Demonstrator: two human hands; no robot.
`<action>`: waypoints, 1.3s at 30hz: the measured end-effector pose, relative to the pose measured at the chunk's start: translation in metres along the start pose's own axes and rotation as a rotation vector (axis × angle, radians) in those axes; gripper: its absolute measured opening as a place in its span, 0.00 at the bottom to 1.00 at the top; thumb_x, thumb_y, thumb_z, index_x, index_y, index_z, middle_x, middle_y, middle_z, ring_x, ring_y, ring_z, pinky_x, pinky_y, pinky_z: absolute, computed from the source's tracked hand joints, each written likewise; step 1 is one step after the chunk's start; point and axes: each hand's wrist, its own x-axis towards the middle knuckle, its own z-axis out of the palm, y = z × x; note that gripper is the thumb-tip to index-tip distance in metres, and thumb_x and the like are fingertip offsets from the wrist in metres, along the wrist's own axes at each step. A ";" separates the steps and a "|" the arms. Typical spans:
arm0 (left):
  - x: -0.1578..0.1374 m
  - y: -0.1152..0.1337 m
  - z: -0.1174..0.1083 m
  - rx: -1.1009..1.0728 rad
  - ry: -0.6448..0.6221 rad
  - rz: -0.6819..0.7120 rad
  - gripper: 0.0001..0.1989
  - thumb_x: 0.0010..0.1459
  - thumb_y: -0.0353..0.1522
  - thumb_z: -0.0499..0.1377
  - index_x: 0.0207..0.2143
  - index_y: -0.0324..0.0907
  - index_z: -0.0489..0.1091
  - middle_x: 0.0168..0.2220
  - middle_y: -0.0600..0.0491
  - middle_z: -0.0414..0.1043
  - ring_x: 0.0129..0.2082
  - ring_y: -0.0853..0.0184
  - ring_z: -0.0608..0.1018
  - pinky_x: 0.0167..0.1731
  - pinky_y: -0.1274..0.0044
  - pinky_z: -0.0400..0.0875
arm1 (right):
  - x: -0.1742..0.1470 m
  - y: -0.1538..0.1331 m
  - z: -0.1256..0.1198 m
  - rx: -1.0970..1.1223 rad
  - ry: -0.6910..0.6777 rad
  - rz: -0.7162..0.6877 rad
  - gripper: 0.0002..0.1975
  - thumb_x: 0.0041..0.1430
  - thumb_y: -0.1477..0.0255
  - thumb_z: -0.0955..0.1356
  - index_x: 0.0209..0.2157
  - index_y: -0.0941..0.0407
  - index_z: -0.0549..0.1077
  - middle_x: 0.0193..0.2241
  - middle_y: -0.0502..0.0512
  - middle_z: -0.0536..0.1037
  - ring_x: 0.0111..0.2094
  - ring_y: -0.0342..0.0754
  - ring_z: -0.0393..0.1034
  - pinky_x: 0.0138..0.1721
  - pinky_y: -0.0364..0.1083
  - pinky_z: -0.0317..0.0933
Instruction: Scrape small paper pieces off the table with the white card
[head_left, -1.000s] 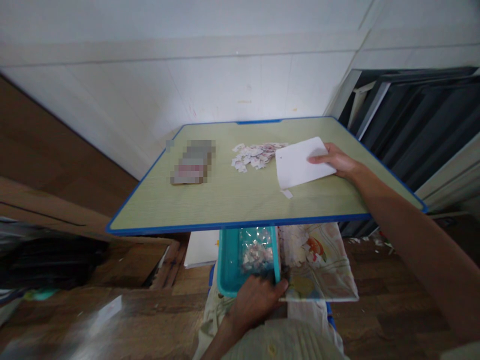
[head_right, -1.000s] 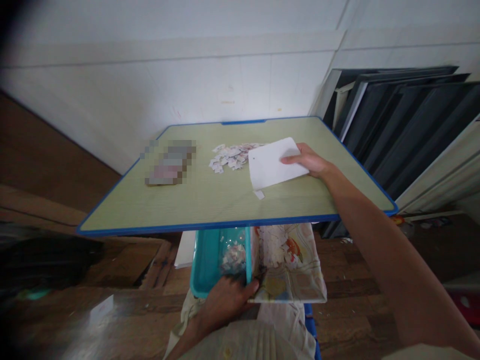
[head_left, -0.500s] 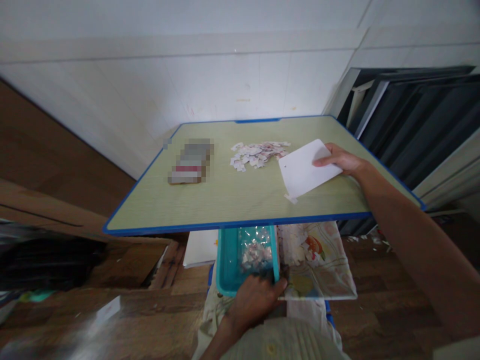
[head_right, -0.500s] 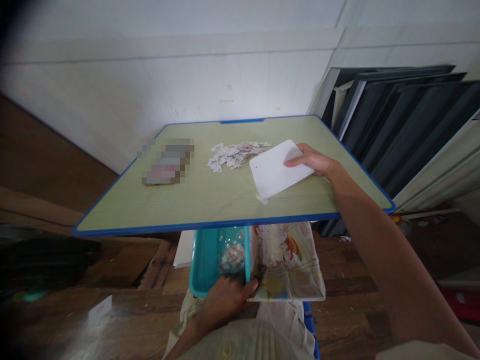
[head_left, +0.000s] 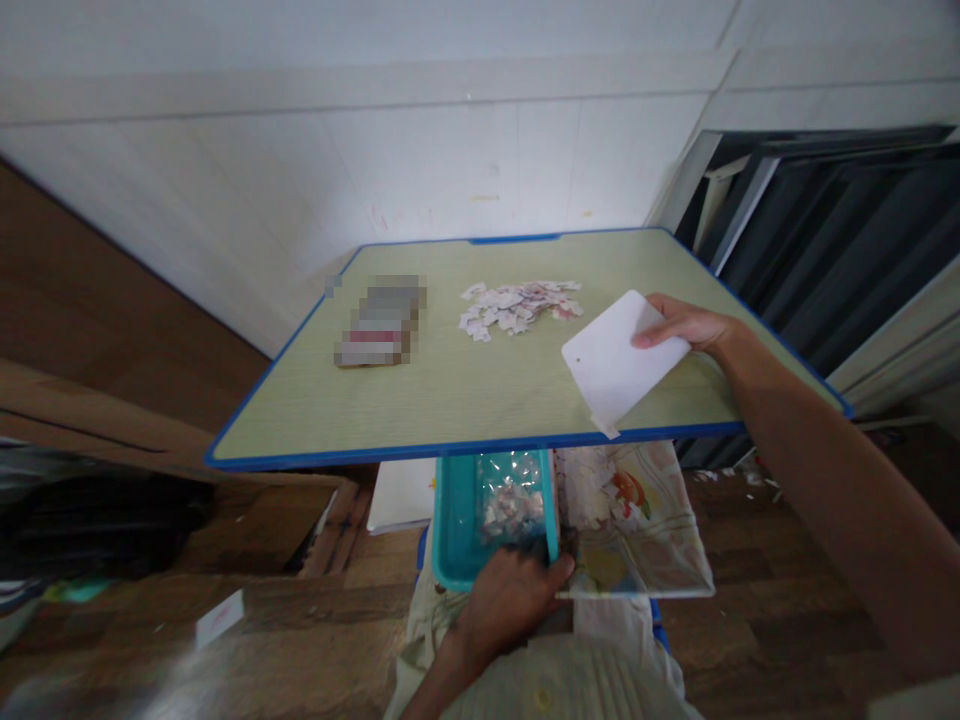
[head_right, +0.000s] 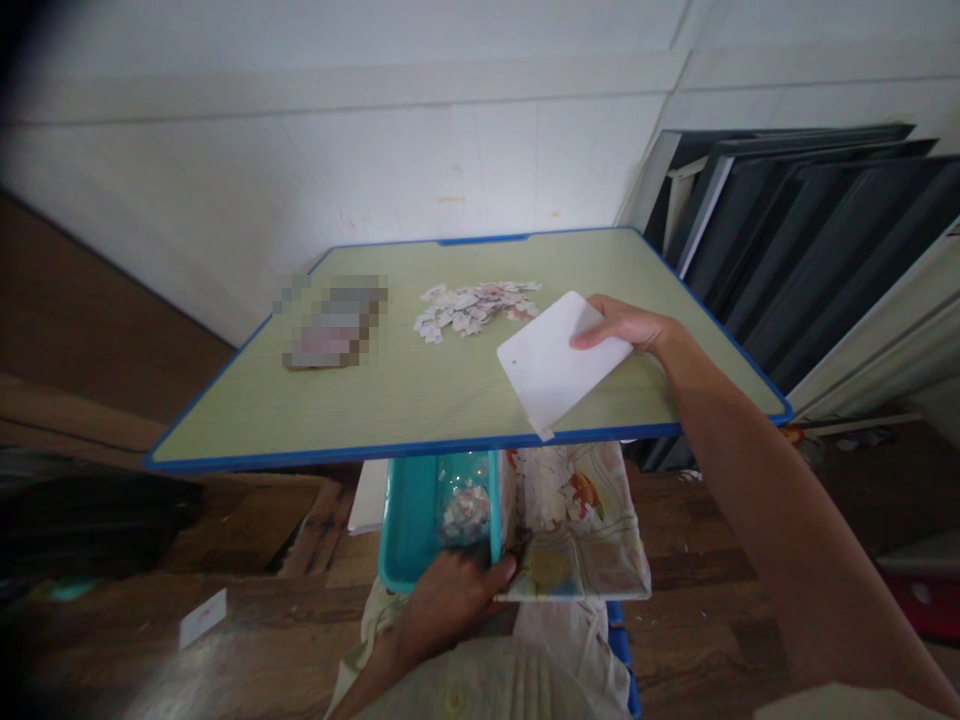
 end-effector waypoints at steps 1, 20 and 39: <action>0.000 0.000 0.000 0.000 0.001 0.000 0.16 0.55 0.41 0.52 0.45 0.47 0.59 0.27 0.52 0.68 0.28 0.61 0.72 0.24 0.75 0.63 | 0.000 0.001 0.000 0.000 -0.011 0.008 0.13 0.33 0.73 0.71 0.27 0.60 0.73 0.22 0.53 0.76 0.19 0.44 0.68 0.18 0.39 0.61; -0.001 0.000 0.000 -0.004 0.035 0.015 0.16 0.54 0.42 0.52 0.44 0.47 0.59 0.27 0.52 0.68 0.27 0.60 0.72 0.23 0.75 0.63 | 0.025 0.012 -0.006 0.289 0.664 -0.257 0.16 0.35 0.77 0.70 0.32 0.60 0.71 0.33 0.54 0.75 0.30 0.45 0.68 0.32 0.44 0.64; -0.001 0.001 -0.004 0.008 -0.026 0.001 0.17 0.54 0.41 0.53 0.46 0.47 0.58 0.28 0.52 0.69 0.28 0.61 0.72 0.25 0.74 0.63 | 0.025 0.011 -0.008 0.221 0.706 -0.268 0.15 0.36 0.75 0.70 0.32 0.56 0.70 0.35 0.52 0.74 0.36 0.50 0.69 0.39 0.51 0.63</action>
